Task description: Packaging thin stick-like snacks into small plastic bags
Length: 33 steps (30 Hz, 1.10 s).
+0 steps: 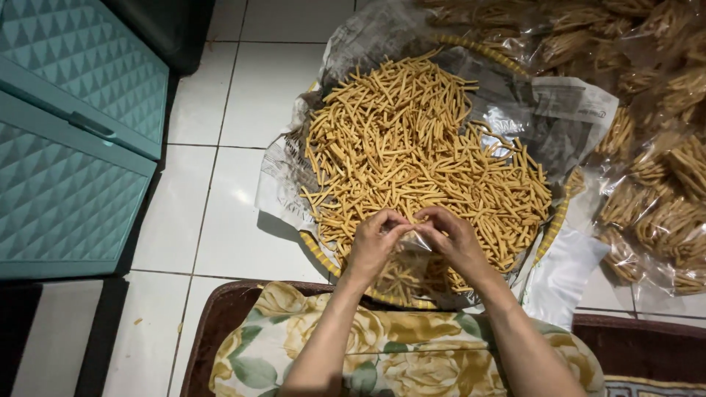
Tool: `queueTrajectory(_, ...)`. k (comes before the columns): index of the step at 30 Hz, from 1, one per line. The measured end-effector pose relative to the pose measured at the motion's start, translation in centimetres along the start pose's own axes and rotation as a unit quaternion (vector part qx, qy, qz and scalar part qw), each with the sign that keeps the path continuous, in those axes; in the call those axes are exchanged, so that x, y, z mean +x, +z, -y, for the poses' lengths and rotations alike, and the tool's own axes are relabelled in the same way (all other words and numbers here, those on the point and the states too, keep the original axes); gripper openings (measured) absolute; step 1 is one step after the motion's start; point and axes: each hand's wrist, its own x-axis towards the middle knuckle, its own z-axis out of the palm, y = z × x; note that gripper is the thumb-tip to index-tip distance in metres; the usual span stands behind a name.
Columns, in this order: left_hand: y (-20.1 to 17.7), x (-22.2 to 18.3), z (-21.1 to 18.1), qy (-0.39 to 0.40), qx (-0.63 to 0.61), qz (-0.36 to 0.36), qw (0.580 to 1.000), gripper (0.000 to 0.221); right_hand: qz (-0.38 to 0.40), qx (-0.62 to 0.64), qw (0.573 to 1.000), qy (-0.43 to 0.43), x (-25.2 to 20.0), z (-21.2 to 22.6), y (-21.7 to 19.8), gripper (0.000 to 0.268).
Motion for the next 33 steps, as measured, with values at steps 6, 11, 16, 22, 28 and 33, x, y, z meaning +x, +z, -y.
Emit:
queueTrajectory(6, -0.8, -0.6, -2.1, 0.024, 0.01, 0.066, 0.997, 0.013, 0.085, -0.046, 0.995, -0.039, -0.1, 1.9, -0.9, 0.022)
queueTrajectory(11, -1.3, -0.1, 1.0, 0.021, 0.016, 0.129, 0.991, 0.019, 0.119, -0.087, 0.987, -0.064, 0.0, 1.9, -1.8, 0.011)
queueTrajectory(16, -2.9, 0.1, -2.8, 0.086, 0.071, 0.185, 0.976, 0.027, 0.095, -0.12, 0.983, -0.098, 0.5, -0.1, -3.4, 0.01)
queueTrajectory(22, -3.9, 0.4, -5.5, 0.02, 0.112, 0.248, 0.962, 0.013, 0.103, -0.063, 0.991, -0.058, 0.7, 0.8, -3.0, 0.01)
queueTrajectory(28, -4.2, 1.3, -2.7, -0.047, 0.064, 0.127, 0.989, 0.016, -0.092, -0.034, 0.993, 0.06, 8.4, -3.0, -5.6, 0.044)
queueTrajectory(33, -3.8, 1.3, 0.8, -0.053, 0.099, 0.051, 0.992, 0.017, -0.089, -0.302, 0.94, 0.134, 21.1, -11.8, -10.8, 0.086)
